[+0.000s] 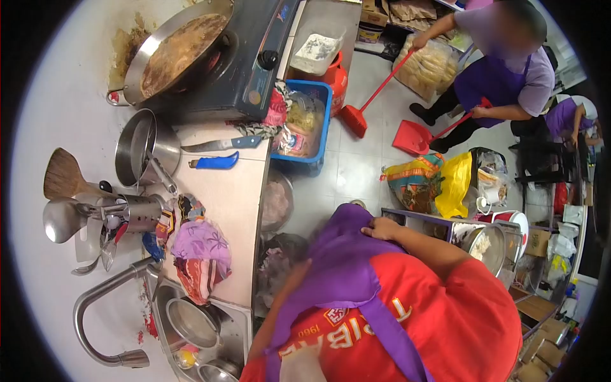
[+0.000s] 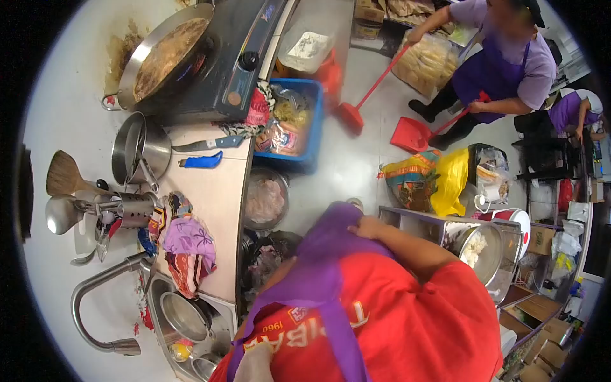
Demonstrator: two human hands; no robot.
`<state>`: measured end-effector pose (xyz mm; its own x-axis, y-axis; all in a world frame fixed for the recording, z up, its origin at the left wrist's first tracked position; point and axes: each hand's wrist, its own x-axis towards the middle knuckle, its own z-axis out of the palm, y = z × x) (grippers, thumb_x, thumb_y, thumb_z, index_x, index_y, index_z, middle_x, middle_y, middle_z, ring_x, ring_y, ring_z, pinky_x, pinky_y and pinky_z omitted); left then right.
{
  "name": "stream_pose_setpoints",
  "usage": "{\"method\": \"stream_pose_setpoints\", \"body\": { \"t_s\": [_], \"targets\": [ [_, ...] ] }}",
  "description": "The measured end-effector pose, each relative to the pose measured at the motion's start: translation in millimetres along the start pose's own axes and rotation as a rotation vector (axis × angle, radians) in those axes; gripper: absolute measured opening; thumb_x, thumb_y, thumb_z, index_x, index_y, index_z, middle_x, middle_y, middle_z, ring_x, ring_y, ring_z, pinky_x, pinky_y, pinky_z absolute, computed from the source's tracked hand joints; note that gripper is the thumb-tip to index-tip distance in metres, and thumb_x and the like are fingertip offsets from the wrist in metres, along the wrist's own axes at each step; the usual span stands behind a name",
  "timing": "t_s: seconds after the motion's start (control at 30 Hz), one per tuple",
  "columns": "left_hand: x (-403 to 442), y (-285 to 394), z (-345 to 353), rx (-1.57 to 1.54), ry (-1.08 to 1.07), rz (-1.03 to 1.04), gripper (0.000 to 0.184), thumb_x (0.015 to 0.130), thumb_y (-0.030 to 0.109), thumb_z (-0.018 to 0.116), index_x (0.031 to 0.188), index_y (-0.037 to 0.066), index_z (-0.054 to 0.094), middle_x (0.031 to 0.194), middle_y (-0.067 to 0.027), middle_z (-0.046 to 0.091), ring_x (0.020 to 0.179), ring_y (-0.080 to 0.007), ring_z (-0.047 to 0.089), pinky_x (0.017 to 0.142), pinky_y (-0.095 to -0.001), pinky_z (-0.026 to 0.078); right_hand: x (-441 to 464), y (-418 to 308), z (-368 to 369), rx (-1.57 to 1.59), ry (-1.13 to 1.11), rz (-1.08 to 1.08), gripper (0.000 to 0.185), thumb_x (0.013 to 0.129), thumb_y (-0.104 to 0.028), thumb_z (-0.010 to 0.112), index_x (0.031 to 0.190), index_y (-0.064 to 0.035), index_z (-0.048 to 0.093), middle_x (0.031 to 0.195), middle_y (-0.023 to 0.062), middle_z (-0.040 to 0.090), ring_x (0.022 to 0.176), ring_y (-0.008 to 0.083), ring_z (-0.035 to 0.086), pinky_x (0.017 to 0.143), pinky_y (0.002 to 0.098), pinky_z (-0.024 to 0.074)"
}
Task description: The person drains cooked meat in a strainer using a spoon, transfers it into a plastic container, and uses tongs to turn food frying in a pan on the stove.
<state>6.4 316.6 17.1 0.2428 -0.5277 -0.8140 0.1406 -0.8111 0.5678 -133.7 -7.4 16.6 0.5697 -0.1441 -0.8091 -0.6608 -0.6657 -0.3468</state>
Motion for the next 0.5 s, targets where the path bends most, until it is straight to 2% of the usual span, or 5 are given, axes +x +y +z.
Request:
{"method": "stream_pose_setpoints", "body": {
  "t_s": [0.03, 0.13, 0.3, 0.37, 0.5],
  "targets": [
    [-13, 10, -1, -0.065, -0.058, -0.142, 0.062, 0.094, 0.050, 0.037, 0.124, -0.003, 0.051, 0.127, -0.0214, 0.051, 0.119, -0.0311, 0.047, 0.103, -0.0344, 0.032, 7, 6, -6, 0.065, 0.119, -0.028, 0.047, 0.086, -0.046, 0.051, 0.097, -0.0027, 0.066, 0.101, 0.0195, 0.063, 0.098, 0.0312, 0.059, 0.088, 0.0371, 0.0450],
    [8, -36, 4, -0.147, -0.092, 0.001, 0.065, 0.094, 0.052, 0.032, 0.124, -0.003, 0.050, 0.129, -0.0212, 0.050, 0.119, -0.0315, 0.048, 0.102, -0.0344, 0.034, 10, -9, -64, 0.356, 0.283, -0.010, 0.029, 0.083, -0.032, 0.062, 0.085, -0.0030, 0.065, 0.091, 0.0145, 0.065, 0.089, 0.0229, 0.062, 0.083, 0.0317, 0.0468],
    [-20, 39, -27, 0.037, 0.213, 0.266, 0.054, 0.094, 0.042, 0.042, 0.124, -0.002, 0.051, 0.123, -0.0181, 0.055, 0.115, -0.0278, 0.052, 0.099, -0.0332, 0.036, 72, -11, -181, 0.622, 0.965, -0.472, 0.024, 0.082, -0.021, 0.065, 0.098, -0.0033, 0.062, 0.084, 0.0094, 0.065, 0.078, 0.0178, 0.061, 0.073, 0.0300, 0.0478],
    [-20, 52, -34, -0.072, 0.346, 0.329, 0.049, 0.094, 0.037, 0.047, 0.123, -0.001, 0.051, 0.121, -0.0171, 0.056, 0.113, -0.0268, 0.054, 0.098, -0.0326, 0.038, 70, -27, -261, 0.917, 0.834, -0.549, 0.027, 0.085, -0.021, 0.062, 0.102, 0.0004, 0.060, 0.088, 0.0087, 0.065, 0.082, 0.0165, 0.059, 0.074, 0.0291, 0.0471],
    [-21, 102, -47, -0.211, 0.515, 0.330, 0.044, 0.092, 0.032, 0.051, 0.123, 0.000, 0.052, 0.119, -0.0166, 0.058, 0.110, -0.0256, 0.056, 0.095, -0.0328, 0.041, 67, -76, -415, 0.756, 1.125, -0.696, 0.036, 0.087, -0.023, 0.059, 0.113, 0.0012, 0.055, 0.104, 0.0142, 0.063, 0.096, 0.0212, 0.061, 0.084, 0.0306, 0.0466]
  ]
}}
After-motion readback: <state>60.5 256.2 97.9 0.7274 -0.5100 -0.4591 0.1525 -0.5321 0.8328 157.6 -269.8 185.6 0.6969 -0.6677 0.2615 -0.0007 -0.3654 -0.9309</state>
